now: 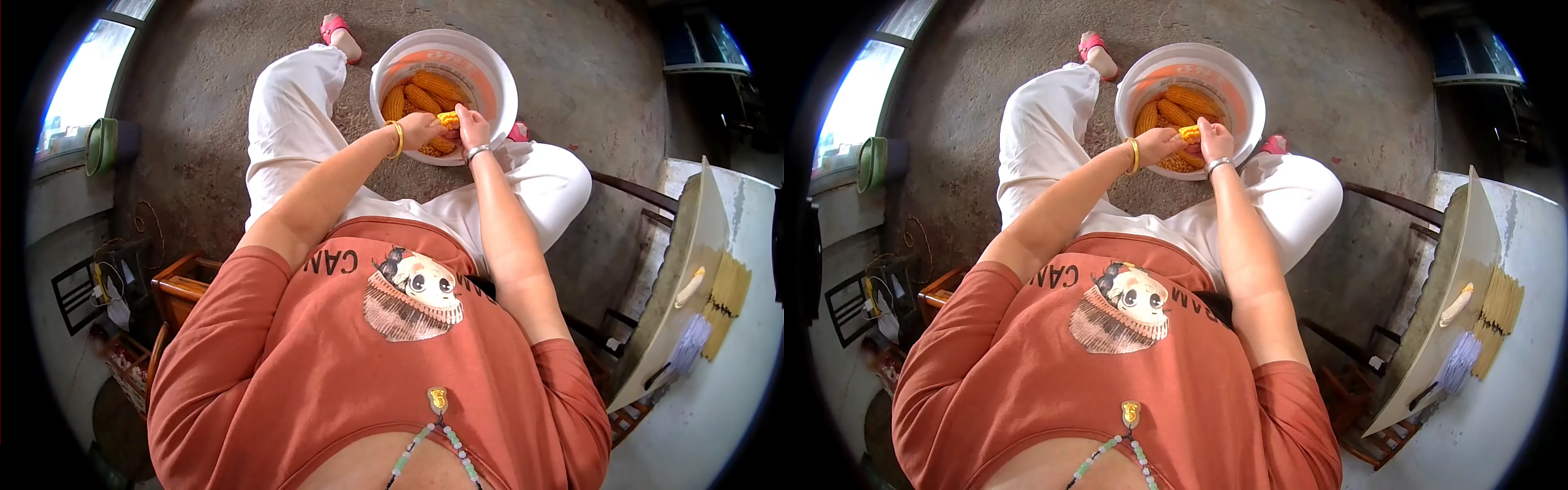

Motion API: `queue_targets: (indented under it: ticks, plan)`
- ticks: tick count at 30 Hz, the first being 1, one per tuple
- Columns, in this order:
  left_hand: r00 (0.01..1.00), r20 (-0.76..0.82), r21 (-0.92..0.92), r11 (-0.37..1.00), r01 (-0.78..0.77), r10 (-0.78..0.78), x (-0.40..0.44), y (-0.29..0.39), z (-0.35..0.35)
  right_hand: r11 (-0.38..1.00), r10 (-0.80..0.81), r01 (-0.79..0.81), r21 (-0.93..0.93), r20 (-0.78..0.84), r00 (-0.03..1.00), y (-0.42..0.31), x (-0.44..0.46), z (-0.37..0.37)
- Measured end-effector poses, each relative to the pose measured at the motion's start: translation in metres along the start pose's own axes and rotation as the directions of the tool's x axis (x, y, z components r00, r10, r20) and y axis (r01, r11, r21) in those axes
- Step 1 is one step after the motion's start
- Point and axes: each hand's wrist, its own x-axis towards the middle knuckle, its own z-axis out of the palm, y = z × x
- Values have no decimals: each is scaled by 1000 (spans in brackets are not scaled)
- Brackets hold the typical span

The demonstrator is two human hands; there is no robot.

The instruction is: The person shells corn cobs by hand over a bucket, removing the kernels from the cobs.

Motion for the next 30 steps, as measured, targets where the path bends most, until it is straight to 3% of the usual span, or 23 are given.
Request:
queue_targets:
  ticks: [2, 3, 5, 6, 9, 12, 15, 17, 19, 23, 27, 30]
  plan:
    - [981, 130, -234, 957, 174, -147, 6, -3, -2, 989, 92, -100, 111, 77, 993, -24, -19, 5]
    - [957, 205, -336, 903, 266, -205, 7, -2, -3, 986, 32, -47, 158, 98, 995, -20, -15, 5]
    - [961, 166, -416, 867, 273, -223, 5, 1, -3, 965, -94, 58, 254, 133, 987, -12, -6, 7]
    - [961, 145, -454, 848, 275, -234, 4, 2, -3, 967, -59, 25, 252, 129, 990, -17, -14, 9]
    - [962, 112, -593, 760, 266, -250, 2, 3, -1, 992, 98, -107, 59, 145, 985, -27, -22, 5]
    - [954, 140, -637, 714, 292, -265, 0, 7, -3, 994, 32, -18, -103, 136, 990, -29, -30, 12]
    - [973, 164, -576, 784, 230, -165, 0, 11, -2, 949, -151, 166, -269, 76, 986, -5, -17, 15]
    - [977, -25, -283, 939, 194, -210, 7, 7, 13, 922, -245, 237, -307, 11, 969, 10, -3, 18]
    - [970, -167, -12, 985, 174, -174, 5, 14, 19, 870, -292, 280, -406, 34, 956, -16, -27, 21]
    - [961, -145, -164, 964, 210, -234, 8, 16, 21, 875, -262, 273, -399, 82, 962, -19, -25, 21]
    - [979, -79, -194, 966, 171, -189, 7, 12, 17, 861, -236, 259, -438, 108, 966, -13, -20, 22]
    - [976, -114, -189, 969, 160, -184, -1, 22, 13, 838, -271, 286, -465, 101, 957, -16, -25, 23]
